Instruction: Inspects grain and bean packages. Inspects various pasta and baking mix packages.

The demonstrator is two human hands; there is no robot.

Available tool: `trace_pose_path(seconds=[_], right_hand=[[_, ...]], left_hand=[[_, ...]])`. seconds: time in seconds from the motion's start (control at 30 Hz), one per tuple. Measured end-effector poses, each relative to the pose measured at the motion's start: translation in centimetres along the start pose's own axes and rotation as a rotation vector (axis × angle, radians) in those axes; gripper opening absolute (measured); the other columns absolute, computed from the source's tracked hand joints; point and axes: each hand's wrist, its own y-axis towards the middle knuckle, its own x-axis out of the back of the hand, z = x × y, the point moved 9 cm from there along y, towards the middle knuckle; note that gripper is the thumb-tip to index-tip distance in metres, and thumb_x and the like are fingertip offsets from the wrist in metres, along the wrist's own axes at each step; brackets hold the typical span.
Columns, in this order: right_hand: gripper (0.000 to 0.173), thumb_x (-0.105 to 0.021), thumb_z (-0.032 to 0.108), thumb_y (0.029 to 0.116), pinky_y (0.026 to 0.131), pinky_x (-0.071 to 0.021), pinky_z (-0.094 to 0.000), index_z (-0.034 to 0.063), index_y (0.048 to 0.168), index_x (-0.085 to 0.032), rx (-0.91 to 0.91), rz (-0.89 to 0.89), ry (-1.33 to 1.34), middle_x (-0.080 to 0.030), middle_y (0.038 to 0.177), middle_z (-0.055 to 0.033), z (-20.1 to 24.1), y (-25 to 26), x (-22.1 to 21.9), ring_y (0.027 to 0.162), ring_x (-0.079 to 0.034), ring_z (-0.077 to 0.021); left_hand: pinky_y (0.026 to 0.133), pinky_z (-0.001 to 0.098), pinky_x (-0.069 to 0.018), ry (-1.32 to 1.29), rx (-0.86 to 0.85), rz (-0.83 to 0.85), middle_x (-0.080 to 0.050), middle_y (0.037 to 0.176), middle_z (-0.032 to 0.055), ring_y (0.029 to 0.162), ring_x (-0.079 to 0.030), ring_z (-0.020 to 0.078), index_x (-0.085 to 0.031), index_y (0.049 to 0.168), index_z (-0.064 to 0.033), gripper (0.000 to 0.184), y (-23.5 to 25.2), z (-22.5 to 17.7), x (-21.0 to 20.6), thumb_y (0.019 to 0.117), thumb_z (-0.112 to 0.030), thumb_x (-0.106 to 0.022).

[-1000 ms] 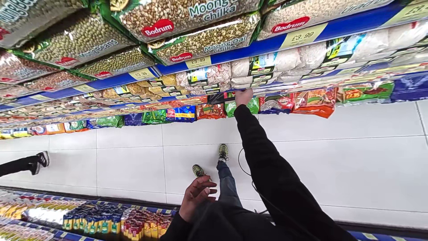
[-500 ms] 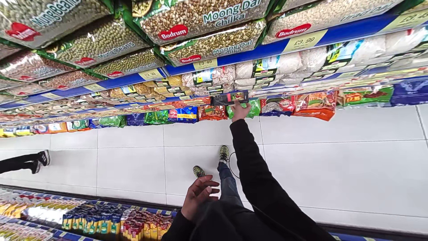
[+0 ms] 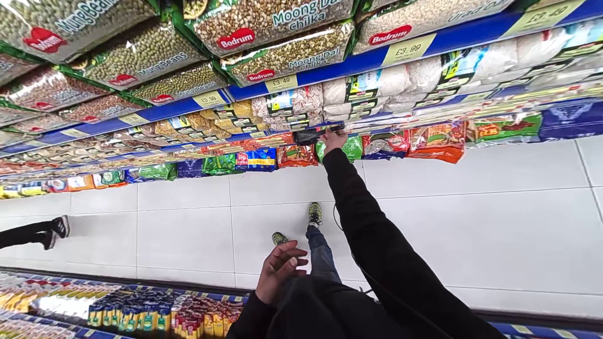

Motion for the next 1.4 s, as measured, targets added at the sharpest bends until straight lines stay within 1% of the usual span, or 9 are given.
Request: trace_pose_path(seconds=[0.13, 0.27, 0.4, 0.53, 0.6, 0.77, 0.93, 1.1, 1.4], right_hand=[[0.078, -0.067, -0.006, 0.0917, 0.073, -0.0606, -0.043, 0.0048, 0.154, -0.022, -0.075, 0.07, -0.179, -0.055, 0.128, -0.0288, -0.3, 0.1, 0.4, 0.091, -0.069, -0.0332], [0.075, -0.068, -0.002, 0.0927, 0.076, -0.0608, -0.0439, 0.0023, 0.154, -0.024, -0.044, 0.135, -0.271, -0.059, 0.126, -0.0296, 0.7, -2.9, 2.7, 0.094, -0.07, -0.0335], [0.054, -0.066, 0.003, 0.0953, 0.079, -0.0625, -0.0449, -0.0033, 0.144, -0.043, 0.131, 0.379, -0.302, -0.067, 0.113, -0.0243, 4.7, -13.9, 6.1, 0.093, -0.072, -0.0298], [0.047, -0.062, 0.014, 0.0964, 0.078, -0.0645, -0.0466, -0.0034, 0.139, -0.051, 0.277, 0.729, -0.405, -0.07, 0.113, -0.0194, 7.4, -28.8, 10.8, 0.096, -0.073, -0.0304], [0.044, -0.061, 0.014, 0.0965, 0.074, -0.0653, -0.0462, -0.0036, 0.136, -0.053, 0.306, 0.831, -0.423, -0.072, 0.11, -0.0185, 8.0, -35.3, 12.6, 0.095, -0.074, -0.0312], [0.038, -0.063, 0.009, 0.0966, 0.071, -0.0658, -0.042, -0.0056, 0.131, -0.056, 0.455, 0.871, -0.363, -0.073, 0.109, -0.0179, 9.4, -47.0, 16.6, 0.091, -0.075, -0.0293], [0.032, -0.065, 0.008, 0.0972, 0.061, -0.0634, -0.0335, -0.0054, 0.125, -0.059, 0.642, 0.864, -0.331, -0.074, 0.096, -0.0113, 11.1, -54.9, 20.2, 0.076, -0.074, -0.0203], [0.031, -0.067, 0.01, 0.0977, 0.059, -0.0621, -0.0311, -0.0048, 0.123, -0.06, 0.714, 0.891, -0.31, -0.074, 0.096, -0.0101, 12.6, -59.2, 22.4, 0.075, -0.073, -0.0182], [0.03, -0.069, 0.013, 0.0972, 0.062, -0.0635, -0.0329, -0.0033, 0.122, -0.061, 0.699, 0.856, -0.251, -0.074, 0.095, -0.0095, 14.0, -59.1, 24.9, 0.075, -0.073, -0.0196]], left_hand=[[0.089, 0.05, -0.0605, 0.014, -0.028, 0.042, -0.067, 0.126, 0.0257, 0.11, -0.07, 0.0388, -0.052, 0.141, 0.0015, 0.053, -0.1, -0.4, -0.7, 0.0952, -0.016, -0.071], [0.089, 0.0497, -0.061, 0.051, -0.074, 0.066, -0.068, 0.124, 0.0247, 0.109, -0.071, 0.0379, -0.052, 0.141, 0.0017, 0.051, -1.2, -1.1, -0.7, 0.0963, -0.016, -0.069], [0.085, 0.0483, -0.0625, 0.168, -0.218, 0.073, -0.071, 0.117, 0.0232, 0.103, -0.073, 0.0354, -0.055, 0.136, 0.0041, 0.043, -2.9, -3.8, -0.2, 0.0976, -0.013, -0.064], [0.081, 0.0465, -0.0647, 0.253, -0.349, 0.078, -0.072, 0.11, 0.0229, 0.097, -0.074, 0.0336, -0.056, 0.133, 0.0066, 0.036, -5.9, -6.2, 0.5, 0.1011, -0.011, -0.059], [0.081, 0.0459, -0.0648, 0.258, -0.41, 0.132, -0.072, 0.109, 0.0226, 0.096, -0.074, 0.0327, -0.057, 0.132, 0.0074, 0.036, -7.4, -7.4, 0.7, 0.1, -0.009, -0.06], [0.081, 0.0438, -0.0645, 0.277, -0.486, 0.266, -0.072, 0.11, 0.0206, 0.095, -0.074, 0.0301, -0.057, 0.128, 0.0082, 0.033, -12.2, -8.4, 0.7, 0.0985, -0.006, -0.061], [0.08, 0.0417, -0.0647, 0.257, -0.581, 0.448, -0.073, 0.108, 0.0185, 0.093, -0.075, 0.0276, -0.058, 0.125, 0.0079, 0.034, -17.6, -8.9, 0.0, 0.0962, -0.007, -0.068], [0.08, 0.0409, -0.0646, 0.222, -0.652, 0.563, -0.074, 0.106, 0.0159, 0.092, -0.075, 0.026, -0.06, 0.123, 0.0052, 0.032, -20.8, -9.3, -1.3, 0.0964, -0.009, -0.069], [0.079, 0.0405, -0.0645, 0.253, -0.554, 0.495, -0.072, 0.11, 0.0185, 0.094, -0.074, 0.0276, -0.058, 0.123, 0.0076, 0.027, -20.9, -7.5, -1.6, 0.0995, -0.006, -0.061]])
